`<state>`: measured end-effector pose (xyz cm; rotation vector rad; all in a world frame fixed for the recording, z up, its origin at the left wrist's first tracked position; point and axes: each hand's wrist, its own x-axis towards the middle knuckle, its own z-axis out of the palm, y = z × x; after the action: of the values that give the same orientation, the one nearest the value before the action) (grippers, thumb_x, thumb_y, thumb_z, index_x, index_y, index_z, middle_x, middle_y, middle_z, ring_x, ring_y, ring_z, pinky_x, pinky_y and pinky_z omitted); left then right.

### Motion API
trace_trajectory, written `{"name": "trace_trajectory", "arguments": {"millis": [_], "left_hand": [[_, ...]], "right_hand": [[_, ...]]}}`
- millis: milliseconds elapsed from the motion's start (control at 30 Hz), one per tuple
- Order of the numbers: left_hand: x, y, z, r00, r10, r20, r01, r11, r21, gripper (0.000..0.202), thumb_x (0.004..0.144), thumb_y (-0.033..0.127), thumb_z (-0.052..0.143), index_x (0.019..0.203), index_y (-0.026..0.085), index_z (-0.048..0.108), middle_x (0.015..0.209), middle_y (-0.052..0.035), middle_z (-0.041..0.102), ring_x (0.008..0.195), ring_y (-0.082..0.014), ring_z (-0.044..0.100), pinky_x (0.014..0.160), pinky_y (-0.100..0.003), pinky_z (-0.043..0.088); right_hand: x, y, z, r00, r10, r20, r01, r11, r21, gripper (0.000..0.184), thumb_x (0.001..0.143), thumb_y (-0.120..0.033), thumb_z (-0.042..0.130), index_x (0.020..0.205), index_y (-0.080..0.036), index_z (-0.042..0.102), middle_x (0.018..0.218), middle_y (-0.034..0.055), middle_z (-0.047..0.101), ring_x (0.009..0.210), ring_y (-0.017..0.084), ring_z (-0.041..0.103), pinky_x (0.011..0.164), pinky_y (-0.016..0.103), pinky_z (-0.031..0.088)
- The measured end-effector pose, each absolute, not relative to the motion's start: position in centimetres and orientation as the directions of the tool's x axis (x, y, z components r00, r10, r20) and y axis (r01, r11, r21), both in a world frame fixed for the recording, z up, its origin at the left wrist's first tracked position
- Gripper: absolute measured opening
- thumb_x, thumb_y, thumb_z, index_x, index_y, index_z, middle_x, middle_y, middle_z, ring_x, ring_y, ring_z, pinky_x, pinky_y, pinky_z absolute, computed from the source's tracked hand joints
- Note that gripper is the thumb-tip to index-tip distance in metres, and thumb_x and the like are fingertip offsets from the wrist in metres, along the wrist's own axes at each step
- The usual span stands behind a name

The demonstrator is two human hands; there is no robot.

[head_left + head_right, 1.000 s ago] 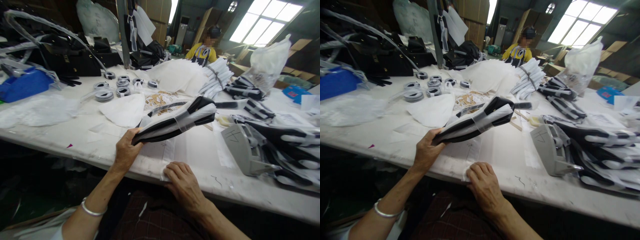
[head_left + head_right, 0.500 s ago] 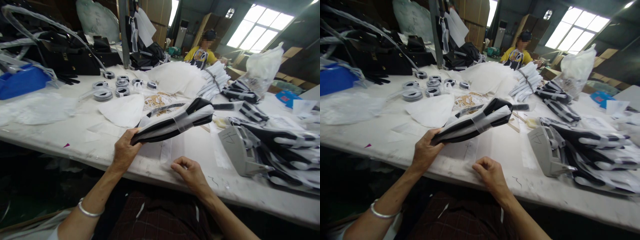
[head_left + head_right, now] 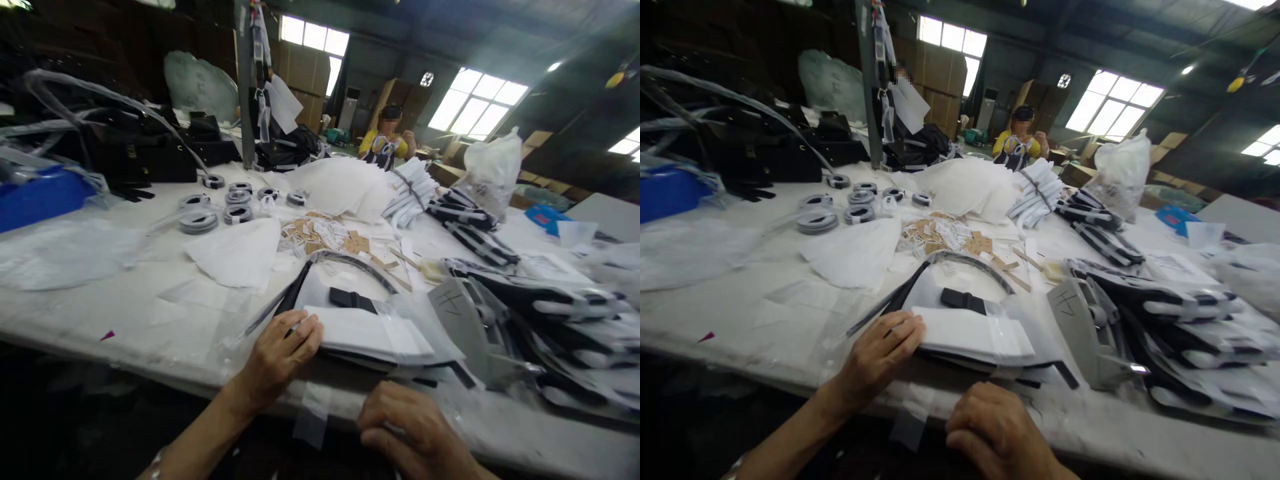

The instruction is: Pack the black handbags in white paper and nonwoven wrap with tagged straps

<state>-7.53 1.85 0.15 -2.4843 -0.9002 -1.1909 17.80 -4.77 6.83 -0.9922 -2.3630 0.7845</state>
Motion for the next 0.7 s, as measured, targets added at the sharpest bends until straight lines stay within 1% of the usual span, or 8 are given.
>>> {"name": "trace_trajectory", "arguments": {"millis": [133, 233, 300, 367, 433, 500, 600, 700], "left_hand": [[-6.5, 1.8, 0.0, 0.513, 0.369, 0.775, 0.618, -0.785, -0.035, 0.028, 0.097, 0.013, 0.043, 0.117, 0.012, 0.064, 0.115, -0.0088, 0.069, 0.115, -0.0237, 0.058, 0.1, -0.041, 0.05], [-6.5, 1.4, 0.0, 0.536, 0.358, 0.765, 0.622, -0.78, -0.071, 0.028, 0.098, 0.012, 0.043, 0.116, 0.013, 0.065, 0.115, -0.0083, 0.069, 0.116, -0.0237, 0.057, 0.101, -0.042, 0.05], [-6.7, 1.1, -0.2, 0.544, 0.351, 0.762, 0.619, -0.781, -0.083, 0.029, 0.098, 0.012, 0.042, 0.116, 0.013, 0.064, 0.116, -0.0087, 0.068, 0.118, -0.024, 0.056, 0.102, -0.043, 0.05], [-6.8, 0.9, -0.4, 0.556, 0.346, 0.755, 0.606, -0.791, -0.084, 0.03, 0.098, 0.012, 0.041, 0.117, 0.013, 0.064, 0.118, -0.0094, 0.067, 0.12, -0.0247, 0.055, 0.102, -0.044, 0.05], [-6.9, 1.0, -0.6, 0.565, 0.344, 0.75, 0.594, -0.8, -0.08, 0.031, 0.099, 0.013, 0.04, 0.119, 0.013, 0.064, 0.12, -0.0098, 0.067, 0.121, -0.0249, 0.055, 0.102, -0.044, 0.05], [-6.9, 1.1, -0.7, 0.567, 0.344, 0.748, 0.588, -0.806, -0.075, 0.032, 0.098, 0.013, 0.04, 0.12, 0.013, 0.063, 0.121, -0.0096, 0.067, 0.121, -0.0253, 0.054, 0.103, -0.045, 0.05], [-6.6, 1.4, -0.8, 0.558, 0.334, 0.759, 0.58, -0.812, -0.069, 0.031, 0.098, 0.013, 0.042, 0.119, 0.013, 0.064, 0.121, -0.0096, 0.066, 0.122, -0.0266, 0.053, 0.106, -0.048, 0.047], [-6.0, 1.5, -1.1, 0.55, 0.334, 0.765, 0.572, -0.818, -0.054, 0.03, 0.097, 0.013, 0.042, 0.118, 0.012, 0.064, 0.12, -0.0097, 0.066, 0.122, -0.0268, 0.054, 0.106, -0.049, 0.046]], "right_hand": [[19.2, -3.3, 10.0, -0.437, 0.858, 0.271, 0.598, 0.502, -0.624, 0.022, 0.096, -0.031, 0.052, 0.077, -0.021, 0.056, 0.07, -0.0016, 0.061, 0.064, 0.011, 0.058, 0.06, 0.02, 0.044], [19.9, 0.3, 10.7, -0.271, 0.936, 0.223, 0.735, 0.351, -0.58, 0.031, 0.096, -0.041, 0.049, 0.073, -0.021, 0.056, 0.068, -0.0012, 0.059, 0.064, 0.014, 0.056, 0.061, 0.023, 0.042], [20.0, 3.9, 10.2, -0.19, 0.973, 0.131, 0.811, 0.23, -0.538, 0.039, 0.094, -0.047, 0.047, 0.068, -0.021, 0.057, 0.065, -0.0003, 0.058, 0.063, 0.016, 0.054, 0.06, 0.026, 0.039], [19.9, 7.9, 9.2, -0.125, 0.992, -0.031, 0.856, 0.092, -0.508, 0.042, 0.092, -0.049, 0.049, 0.064, -0.02, 0.06, 0.064, 0.0011, 0.059, 0.063, 0.016, 0.054, 0.06, 0.026, 0.037], [19.5, 11.6, 7.8, -0.033, 0.964, -0.265, 0.846, -0.114, -0.521, 0.042, 0.086, -0.049, 0.06, 0.057, -0.019, 0.058, 0.059, 0.0023, 0.057, 0.062, 0.016, 0.053, 0.058, 0.026, 0.035], [19.0, 14.5, 6.4, 0.006, 0.916, -0.402, 0.813, -0.239, -0.532, 0.045, 0.081, -0.05, 0.066, 0.051, -0.018, 0.057, 0.053, 0.0032, 0.055, 0.057, 0.015, 0.053, 0.055, 0.026, 0.036], [18.3, 16.9, 4.5, -0.004, 0.868, -0.496, 0.728, -0.338, -0.596, 0.045, 0.079, -0.054, 0.068, 0.056, -0.017, 0.06, 0.053, 0.0034, 0.058, 0.053, 0.014, 0.054, 0.053, 0.025, 0.039], [17.7, 17.4, 3.3, -0.057, 0.855, -0.515, 0.608, -0.38, -0.697, 0.039, 0.074, -0.051, 0.072, 0.061, -0.017, 0.06, 0.057, 0.0013, 0.061, 0.053, 0.012, 0.054, 0.052, 0.023, 0.04]]}}
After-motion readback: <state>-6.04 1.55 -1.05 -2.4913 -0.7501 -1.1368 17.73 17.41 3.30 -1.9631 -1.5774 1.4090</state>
